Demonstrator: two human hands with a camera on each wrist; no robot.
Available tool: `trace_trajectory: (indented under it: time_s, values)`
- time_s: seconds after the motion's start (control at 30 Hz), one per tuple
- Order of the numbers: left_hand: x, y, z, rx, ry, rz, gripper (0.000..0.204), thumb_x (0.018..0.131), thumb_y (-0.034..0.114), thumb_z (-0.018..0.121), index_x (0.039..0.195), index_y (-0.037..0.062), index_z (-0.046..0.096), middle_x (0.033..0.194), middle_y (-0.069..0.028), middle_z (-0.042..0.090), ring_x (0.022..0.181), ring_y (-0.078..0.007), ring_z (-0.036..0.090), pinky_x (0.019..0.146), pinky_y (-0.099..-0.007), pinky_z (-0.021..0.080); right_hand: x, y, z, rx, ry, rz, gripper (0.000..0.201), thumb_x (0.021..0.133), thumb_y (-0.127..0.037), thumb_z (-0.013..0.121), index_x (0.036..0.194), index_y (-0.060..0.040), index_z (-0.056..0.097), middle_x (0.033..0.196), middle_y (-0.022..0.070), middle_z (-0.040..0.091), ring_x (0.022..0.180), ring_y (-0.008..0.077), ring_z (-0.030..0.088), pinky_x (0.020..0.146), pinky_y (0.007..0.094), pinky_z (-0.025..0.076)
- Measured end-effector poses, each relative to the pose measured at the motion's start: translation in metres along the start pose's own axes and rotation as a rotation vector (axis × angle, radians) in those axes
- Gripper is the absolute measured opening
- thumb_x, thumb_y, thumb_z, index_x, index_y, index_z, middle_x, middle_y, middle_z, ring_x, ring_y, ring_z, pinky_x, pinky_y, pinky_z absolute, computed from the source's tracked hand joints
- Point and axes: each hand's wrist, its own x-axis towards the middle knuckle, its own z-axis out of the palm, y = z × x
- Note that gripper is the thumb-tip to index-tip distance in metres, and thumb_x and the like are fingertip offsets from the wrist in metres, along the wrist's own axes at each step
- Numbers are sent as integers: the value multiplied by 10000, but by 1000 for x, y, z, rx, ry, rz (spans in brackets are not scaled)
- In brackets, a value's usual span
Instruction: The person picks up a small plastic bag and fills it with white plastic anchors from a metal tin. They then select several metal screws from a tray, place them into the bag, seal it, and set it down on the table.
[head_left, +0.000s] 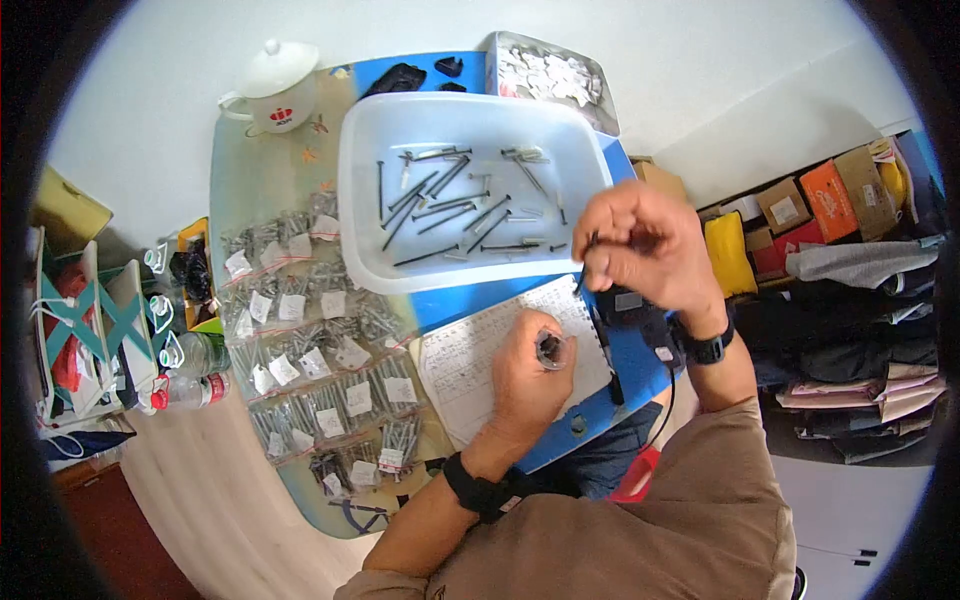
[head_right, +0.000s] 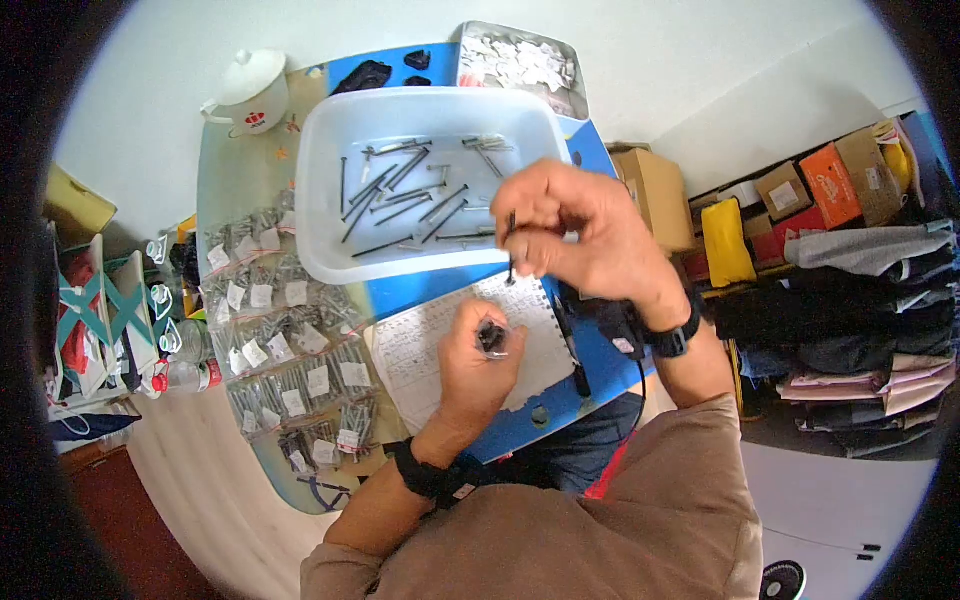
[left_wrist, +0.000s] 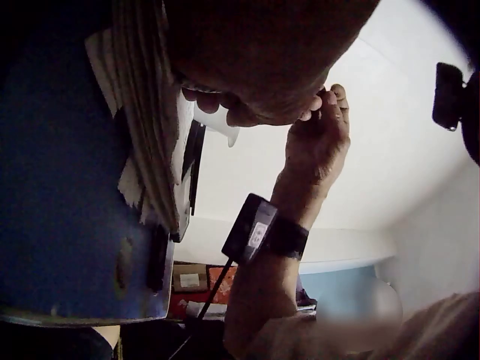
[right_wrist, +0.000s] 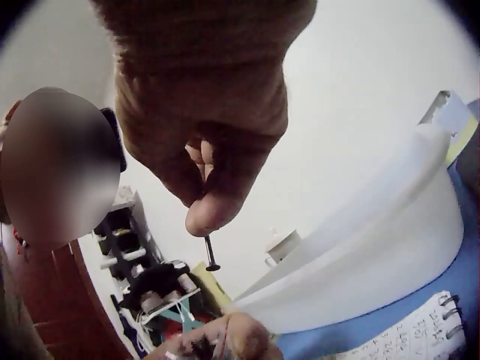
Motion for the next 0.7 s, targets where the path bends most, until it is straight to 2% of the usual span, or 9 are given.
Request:
trace_trajectory:
  time_s: [0.07, 0.13, 0.17, 0.2, 0.3, 0.37, 0.5, 0.57, 0.7]
  values:
    - [1, 0, 0, 11, -4, -3, 279, 775, 4, 736, 895, 71, 493, 696, -15, 507, 638, -76, 475, 575, -256, 420, -20, -4, 7, -211, -43, -148, 223, 809, 74, 679, 1014, -3, 638, 787, 61, 675, 686, 113, 659, 585, 249, 501]
    - [0, 0, 0, -13, -1, -33, 280, 783, 5, 735, 904, 64, 491, 703, -12, 518, 648, -71, 478, 578, -256, 423, -35, 3, 10, -274, -75, -210, 197, 782, 50, 718, 957, -24, 663, 805, 76, 687, 697, 158, 691, 598, 257, 512]
    - [1, 2, -2, -5, -12, -36, 283, 747, -25, 719, 909, 58, 503, 717, -81, 526, 615, -172, 535, 587, -304, 452, -39, -1, 13, -379, -71, -217, 99, 815, -55, 747, 866, -17, 671, 814, 115, 719, 721, 209, 713, 644, 282, 546]
    - [1, 2, -2, -2, -15, -41, 283, 747, -25, 719, 909, 58, 503, 717, -81, 526, 615, -172, 535, 587, -304, 452, -44, 1, 15, -442, -79, -226, 117, 801, -57, 755, 876, -23, 674, 818, 103, 720, 730, 224, 716, 646, 278, 545]
    - [1, 3, -2, -40, -21, 2, 306, 735, -25, 730, 918, 54, 498, 719, -83, 530, 619, -178, 541, 588, -305, 455, -53, 15, 20, -398, -95, -173, 117, 795, -55, 757, 876, -31, 676, 818, 96, 721, 735, 224, 716, 649, 283, 545]
    - [1, 3, -2, 31, -24, -17, 321, 729, -27, 735, 924, 52, 492, 723, -79, 538, 629, -170, 548, 593, -307, 462, -56, 26, 22, -416, -93, -133, 126, 782, -41, 762, 866, -36, 668, 813, 95, 715, 745, 228, 717, 652, 288, 544]
    - [2, 3, -4, 42, -56, 6, 326, 725, -30, 738, 921, 55, 492, 726, -73, 544, 634, -161, 551, 598, -306, 468, -59, 25, 20, -363, -99, -186, 134, 763, -17, 766, 839, -31, 657, 806, 98, 706, 734, 231, 710, 642, 289, 536]
    - [1, 5, -4, -7, -66, 3, 334, 720, -18, 750, 921, 57, 493, 732, -70, 550, 646, -158, 563, 599, -309, 472, -63, 23, 19, -270, -52, -168, 153, 740, -5, 752, 857, -54, 666, 775, 81, 672, 658, 240, 653, 585, 308, 490]
    - [1, 3, -4, -11, -68, -36, 339, 714, -3, 764, 914, 57, 497, 737, -69, 550, 654, -159, 572, 598, -308, 471, -64, 24, 20, -322, -47, -108, 135, 744, -13, 754, 842, -54, 671, 754, 79, 668, 653, 223, 651, 582, 303, 486]
